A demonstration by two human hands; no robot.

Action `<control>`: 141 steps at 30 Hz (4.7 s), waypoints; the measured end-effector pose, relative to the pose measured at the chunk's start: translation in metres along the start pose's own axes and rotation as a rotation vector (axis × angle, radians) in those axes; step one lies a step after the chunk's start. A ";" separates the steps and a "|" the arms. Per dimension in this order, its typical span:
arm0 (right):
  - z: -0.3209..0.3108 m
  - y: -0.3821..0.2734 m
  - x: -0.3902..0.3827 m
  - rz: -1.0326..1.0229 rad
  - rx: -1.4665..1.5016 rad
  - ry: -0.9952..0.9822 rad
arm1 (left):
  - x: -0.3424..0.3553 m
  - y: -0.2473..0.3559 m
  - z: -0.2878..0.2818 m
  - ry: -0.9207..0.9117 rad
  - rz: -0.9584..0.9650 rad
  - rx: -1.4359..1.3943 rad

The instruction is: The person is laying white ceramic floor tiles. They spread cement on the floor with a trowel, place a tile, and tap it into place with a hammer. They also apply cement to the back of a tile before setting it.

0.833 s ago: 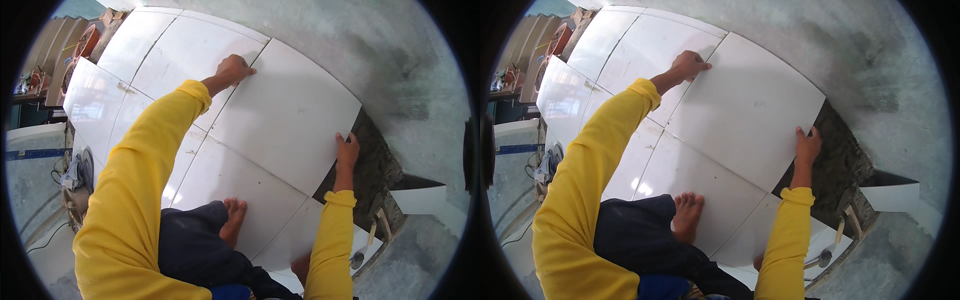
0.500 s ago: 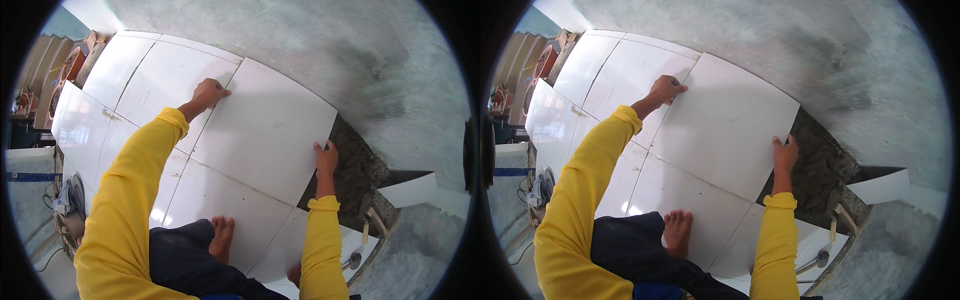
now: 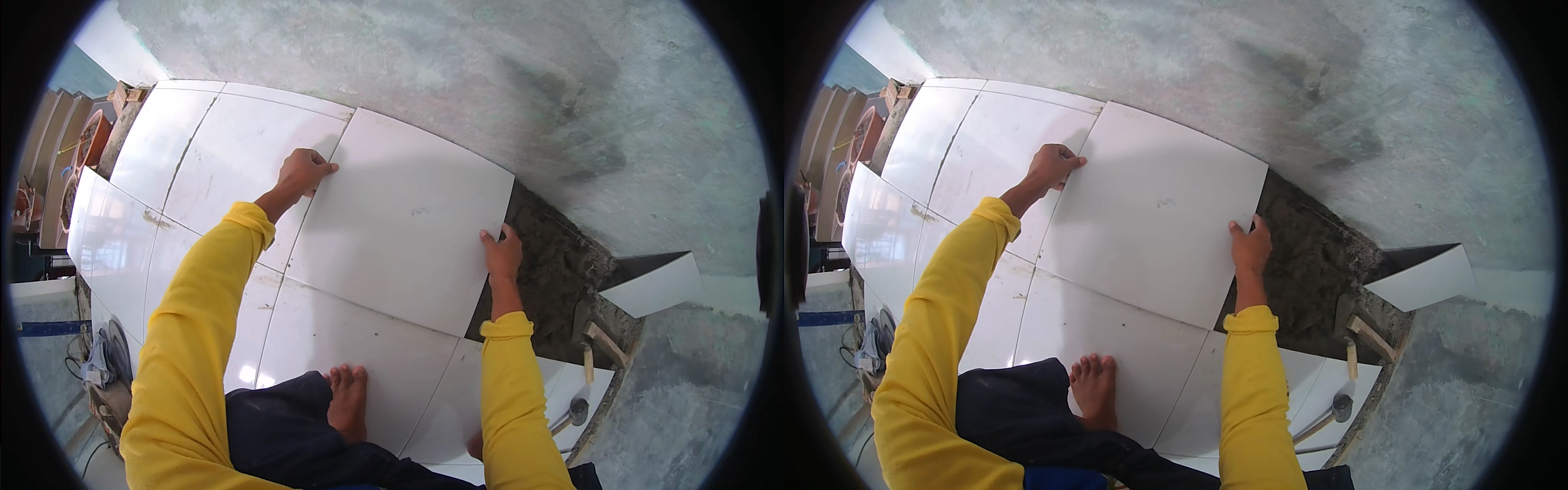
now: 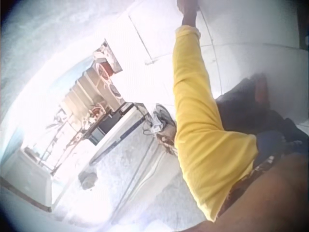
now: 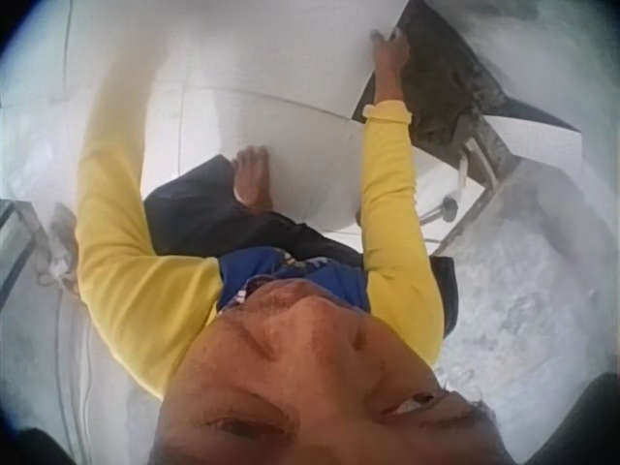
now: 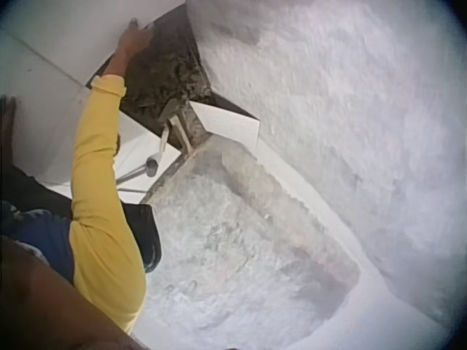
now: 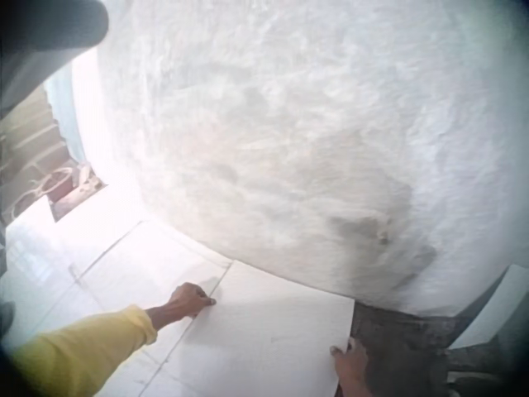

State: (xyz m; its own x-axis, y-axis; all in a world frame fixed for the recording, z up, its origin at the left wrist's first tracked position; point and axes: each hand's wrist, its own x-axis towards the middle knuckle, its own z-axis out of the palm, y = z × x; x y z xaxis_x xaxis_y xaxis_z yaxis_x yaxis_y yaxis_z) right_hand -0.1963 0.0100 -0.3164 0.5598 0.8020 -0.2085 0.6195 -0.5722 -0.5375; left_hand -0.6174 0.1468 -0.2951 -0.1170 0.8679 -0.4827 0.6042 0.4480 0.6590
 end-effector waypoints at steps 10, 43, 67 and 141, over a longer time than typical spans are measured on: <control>-0.032 -0.013 -0.037 0.082 0.372 -0.116 | -0.034 -0.013 -0.027 -0.057 0.007 -0.047; -0.103 -0.185 -0.335 -0.441 1.408 -1.479 | -0.618 -0.059 -0.057 1.149 0.347 -0.188; -0.023 -0.182 -0.879 -2.908 0.161 -0.774 | -0.698 -0.459 -0.050 1.636 0.624 -1.777; 0.352 -0.551 -0.999 -2.488 -0.809 -1.198 | -0.838 -0.378 -0.036 1.961 -0.831 -1.589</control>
State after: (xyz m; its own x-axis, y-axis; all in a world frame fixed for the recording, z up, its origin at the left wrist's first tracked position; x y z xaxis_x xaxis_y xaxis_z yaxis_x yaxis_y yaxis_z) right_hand -1.2911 -0.4157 -0.0997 -0.7733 -0.5515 -0.3128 -0.4808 0.8317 -0.2776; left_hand -0.7756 -0.7423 -0.1190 -0.5588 -0.6229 -0.5475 -0.3964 -0.3793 0.8361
